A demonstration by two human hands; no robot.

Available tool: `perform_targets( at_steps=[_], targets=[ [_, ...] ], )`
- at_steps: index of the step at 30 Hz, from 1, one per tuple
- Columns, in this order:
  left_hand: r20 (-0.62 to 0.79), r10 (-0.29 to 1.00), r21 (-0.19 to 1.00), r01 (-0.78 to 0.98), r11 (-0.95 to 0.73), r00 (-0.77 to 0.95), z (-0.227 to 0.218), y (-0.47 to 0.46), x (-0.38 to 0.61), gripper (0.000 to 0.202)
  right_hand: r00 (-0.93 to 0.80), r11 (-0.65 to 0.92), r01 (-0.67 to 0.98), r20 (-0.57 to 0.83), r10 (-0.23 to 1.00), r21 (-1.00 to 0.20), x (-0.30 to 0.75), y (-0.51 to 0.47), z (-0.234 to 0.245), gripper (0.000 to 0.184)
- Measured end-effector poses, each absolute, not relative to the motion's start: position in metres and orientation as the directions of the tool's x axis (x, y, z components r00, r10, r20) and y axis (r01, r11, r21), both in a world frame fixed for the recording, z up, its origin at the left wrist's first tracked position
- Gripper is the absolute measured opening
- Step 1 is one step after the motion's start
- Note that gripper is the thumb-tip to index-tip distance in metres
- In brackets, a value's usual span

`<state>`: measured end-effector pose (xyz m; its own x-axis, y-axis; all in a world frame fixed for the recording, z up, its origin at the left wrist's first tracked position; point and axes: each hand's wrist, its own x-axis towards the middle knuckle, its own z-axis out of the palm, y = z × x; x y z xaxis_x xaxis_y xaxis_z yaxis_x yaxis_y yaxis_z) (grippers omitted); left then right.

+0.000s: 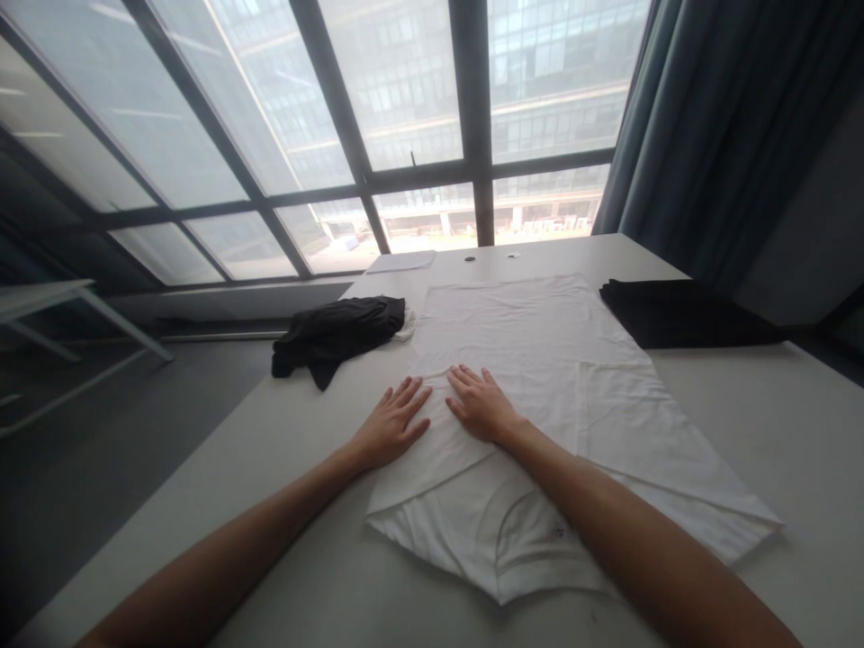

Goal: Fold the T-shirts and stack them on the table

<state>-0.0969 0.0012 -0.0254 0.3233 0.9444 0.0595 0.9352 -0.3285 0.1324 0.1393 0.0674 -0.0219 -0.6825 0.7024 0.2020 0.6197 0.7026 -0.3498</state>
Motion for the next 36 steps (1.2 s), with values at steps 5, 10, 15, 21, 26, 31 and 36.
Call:
perform_targets(
  at_steps=[5, 10, 15, 21, 26, 31, 36],
  targets=[
    [0.062, 0.944, 0.131, 0.935, -0.331, 0.325, -0.0243, 0.0008, -0.0961, 0.066, -0.676, 0.699, 0.618, 0.212, 0.706, -0.359, 0.1398, 0.0688, -0.0229, 0.055],
    [0.055, 0.947, 0.132, 0.938, -0.321, 0.316, -0.0221, -0.0003, -0.0952, 0.065, -0.684, 0.706, 0.602, 0.215, 0.697, -0.373, 0.14, 0.0689, -0.0242, 0.056],
    [0.088, 0.951, 0.131, 0.943, -0.305, 0.296, -0.0228, -0.0005, -0.0953, 0.067, -0.696, 0.71, 0.594, 0.2, 0.689, -0.378, 0.1406, 0.0691, -0.026, 0.053],
    [0.07, 0.959, 0.123, 0.952, -0.281, 0.274, -0.0251, 0.0005, -0.0952, 0.066, -0.698, 0.713, 0.592, 0.204, 0.686, -0.376, 0.1401, 0.0708, -0.0285, 0.053],
    [0.097, 0.954, 0.127, 0.947, -0.295, 0.285, -0.0258, 0.001, -0.0961, 0.067, -0.698, 0.707, 0.596, 0.189, 0.691, -0.38, 0.1398, 0.0705, -0.0273, 0.054],
    [0.099, 0.942, 0.123, 0.935, -0.332, 0.321, -0.0251, 0.0006, -0.0962, 0.063, -0.696, 0.708, 0.599, 0.193, 0.691, -0.374, 0.1402, 0.0702, -0.0251, 0.056],
    [0.093, 0.94, 0.118, 0.934, -0.337, 0.328, -0.0277, 0.0017, -0.0979, 0.062, -0.719, 0.73, 0.587, 0.188, 0.668, -0.349, 0.1406, 0.07, -0.0234, 0.061]
  ],
)
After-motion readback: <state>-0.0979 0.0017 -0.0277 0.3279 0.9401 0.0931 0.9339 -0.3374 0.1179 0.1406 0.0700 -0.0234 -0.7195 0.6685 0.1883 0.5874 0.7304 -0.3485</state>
